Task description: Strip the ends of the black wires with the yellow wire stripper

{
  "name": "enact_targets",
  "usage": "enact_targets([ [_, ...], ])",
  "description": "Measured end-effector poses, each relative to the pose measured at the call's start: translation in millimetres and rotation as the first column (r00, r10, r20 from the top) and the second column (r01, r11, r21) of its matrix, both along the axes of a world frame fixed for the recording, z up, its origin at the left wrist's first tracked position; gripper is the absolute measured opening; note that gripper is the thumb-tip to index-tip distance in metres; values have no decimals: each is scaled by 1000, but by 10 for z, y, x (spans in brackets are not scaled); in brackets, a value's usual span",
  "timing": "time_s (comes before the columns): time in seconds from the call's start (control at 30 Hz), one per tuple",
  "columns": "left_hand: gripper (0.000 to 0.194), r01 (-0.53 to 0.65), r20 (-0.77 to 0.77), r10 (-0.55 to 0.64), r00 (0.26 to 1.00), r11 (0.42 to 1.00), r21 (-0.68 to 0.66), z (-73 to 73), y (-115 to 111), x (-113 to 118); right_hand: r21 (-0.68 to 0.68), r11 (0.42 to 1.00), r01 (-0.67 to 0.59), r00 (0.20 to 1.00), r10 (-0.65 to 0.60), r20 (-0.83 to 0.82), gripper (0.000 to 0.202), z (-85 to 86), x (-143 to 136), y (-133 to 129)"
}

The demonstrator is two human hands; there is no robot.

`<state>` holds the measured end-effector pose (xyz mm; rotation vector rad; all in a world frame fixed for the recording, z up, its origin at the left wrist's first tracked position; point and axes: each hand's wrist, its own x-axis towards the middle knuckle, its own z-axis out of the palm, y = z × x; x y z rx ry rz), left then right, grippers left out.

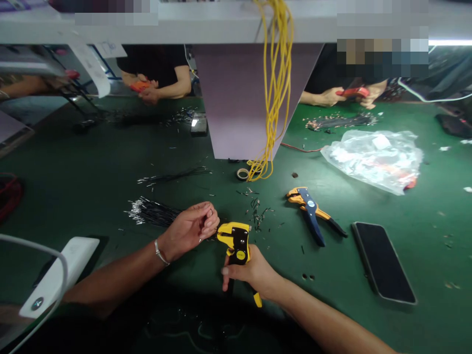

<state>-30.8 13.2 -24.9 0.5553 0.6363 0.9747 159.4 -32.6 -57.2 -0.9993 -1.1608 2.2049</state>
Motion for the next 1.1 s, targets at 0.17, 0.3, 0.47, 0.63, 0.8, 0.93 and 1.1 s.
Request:
enact_targets([
  [0.17, 25, 4, 15, -4, 1000, 1000, 2, -11, -3, -4, 2, 1000, 22, 1000, -22, 15, 27, 2, -6, -1],
  [0.3, 25, 11, 14, -11, 1000, 1000, 13, -20, -6, -18, -11, 999, 37, 999, -37, 9, 28, 2, -10, -5],
  [0.47, 24, 19, 13, -19, 1000, 1000, 0, -30, -8, -17, -11, 999, 43, 999, -43, 16, 27, -22, -5, -5],
  [0.63, 25, 17, 7, -17, 1000, 1000, -7, -15, -6, -12, -10, 998, 56, 998, -56, 13, 24, -35, -7, -3],
  [0.8, 25, 33, -11, -33, 999, 999, 9, -16, -16, -17, -10, 997, 71, 997, -71, 18, 22, -40, -14, -4],
  [0.93, 27, 44, -52, -43, 998, 999, 18, -18, -13, -22, 2, 998, 69, 997, -69, 44, 18, -27, -12, 1],
  [1.1, 28, 43, -135, -38, 990, 999, 30, 26, -13, -32, 36, 996, 77, 990, -81, 116, 12, 36, -9, 29],
])
